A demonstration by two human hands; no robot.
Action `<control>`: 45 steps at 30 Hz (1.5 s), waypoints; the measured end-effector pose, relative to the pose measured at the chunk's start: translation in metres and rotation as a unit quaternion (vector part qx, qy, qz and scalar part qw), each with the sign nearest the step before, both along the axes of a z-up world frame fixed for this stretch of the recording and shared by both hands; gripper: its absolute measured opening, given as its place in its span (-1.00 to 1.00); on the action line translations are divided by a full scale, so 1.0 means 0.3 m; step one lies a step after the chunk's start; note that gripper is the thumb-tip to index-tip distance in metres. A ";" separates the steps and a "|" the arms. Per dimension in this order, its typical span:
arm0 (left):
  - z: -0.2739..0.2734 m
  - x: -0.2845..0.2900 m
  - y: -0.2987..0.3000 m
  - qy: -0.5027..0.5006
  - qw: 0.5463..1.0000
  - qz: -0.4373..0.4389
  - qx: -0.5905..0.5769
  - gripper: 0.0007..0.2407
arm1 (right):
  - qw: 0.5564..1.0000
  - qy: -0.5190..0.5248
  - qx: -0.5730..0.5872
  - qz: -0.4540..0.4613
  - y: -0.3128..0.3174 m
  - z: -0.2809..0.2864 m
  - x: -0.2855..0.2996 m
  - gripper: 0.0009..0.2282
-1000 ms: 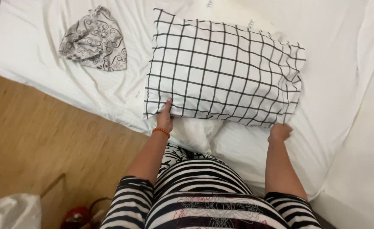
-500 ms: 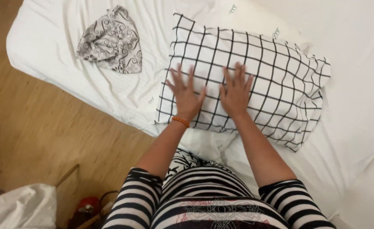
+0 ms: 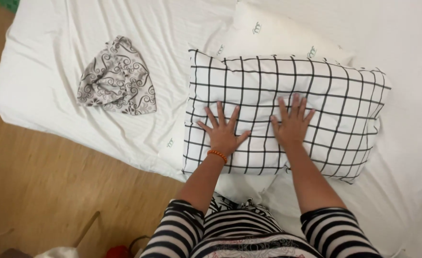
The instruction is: The person places a pillow inside a black and white grid-patterned pillowcase, adjusting the fabric and smoothing the surface. They then take a second pillow and insert it into a white pillowcase with a grey floral pattern, tucking the edges and smoothing the cover.
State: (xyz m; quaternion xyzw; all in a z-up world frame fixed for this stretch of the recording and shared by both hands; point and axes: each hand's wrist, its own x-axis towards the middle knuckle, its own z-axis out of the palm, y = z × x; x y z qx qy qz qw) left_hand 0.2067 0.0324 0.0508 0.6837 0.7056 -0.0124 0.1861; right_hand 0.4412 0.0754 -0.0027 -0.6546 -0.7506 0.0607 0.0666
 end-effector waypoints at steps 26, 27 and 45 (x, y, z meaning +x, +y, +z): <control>-0.267 -0.339 0.268 -0.616 0.606 0.462 0.198 -0.79 | 0.991 0.112 0.040 0.062 0.226 0.133 -0.334 -0.52; -0.260 -0.328 0.259 -0.620 0.598 0.475 0.182 -0.81 | 0.991 0.107 0.041 0.064 0.236 0.126 -0.328 -0.53; 0.014 -0.157 -0.036 -0.032 0.996 0.055 0.064 -0.30 | 0.994 0.084 0.012 -0.068 -0.129 0.014 0.160 -0.48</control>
